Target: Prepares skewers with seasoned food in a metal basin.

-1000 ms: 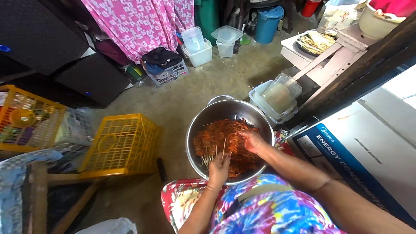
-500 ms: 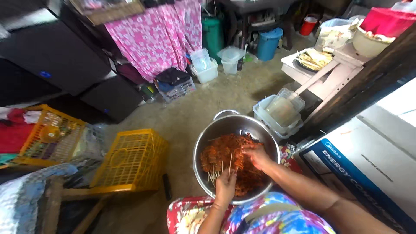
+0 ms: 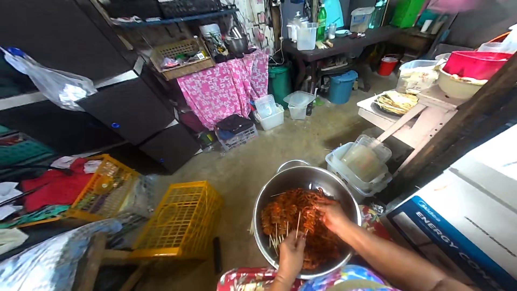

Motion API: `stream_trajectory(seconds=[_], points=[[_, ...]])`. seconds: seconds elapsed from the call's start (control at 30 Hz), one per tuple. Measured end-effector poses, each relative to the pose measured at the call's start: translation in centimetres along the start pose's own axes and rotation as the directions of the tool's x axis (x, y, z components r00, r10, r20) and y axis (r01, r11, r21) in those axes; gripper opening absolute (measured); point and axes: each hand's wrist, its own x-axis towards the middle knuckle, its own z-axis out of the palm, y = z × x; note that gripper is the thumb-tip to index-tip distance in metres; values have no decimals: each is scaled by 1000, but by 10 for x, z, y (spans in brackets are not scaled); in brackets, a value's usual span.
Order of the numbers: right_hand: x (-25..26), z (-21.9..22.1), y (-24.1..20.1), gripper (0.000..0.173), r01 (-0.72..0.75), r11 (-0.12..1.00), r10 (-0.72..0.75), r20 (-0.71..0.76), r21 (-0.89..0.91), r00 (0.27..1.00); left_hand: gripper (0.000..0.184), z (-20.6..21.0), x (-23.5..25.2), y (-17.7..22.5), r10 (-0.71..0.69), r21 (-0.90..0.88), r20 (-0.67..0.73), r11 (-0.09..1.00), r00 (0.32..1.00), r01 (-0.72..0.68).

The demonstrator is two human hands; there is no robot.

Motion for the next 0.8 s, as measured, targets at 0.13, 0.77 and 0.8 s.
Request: stream_trajectory(seconds=[0.13,0.77,0.8], points=[[-1,1,0,12,-26,997,27,-9,76,1000,15,1,-1,-1,-5,-1,-1,1000,1000,5],[-2,0,6,15,-13,1000,13,10,-22,1000,15,0,-1,0,-16,-10,2,1000,1000,16],[-2,0,4,18,-35,999,35,17,3,999,16,0,-1,0,-15,-15,1,1000,1000,15]])
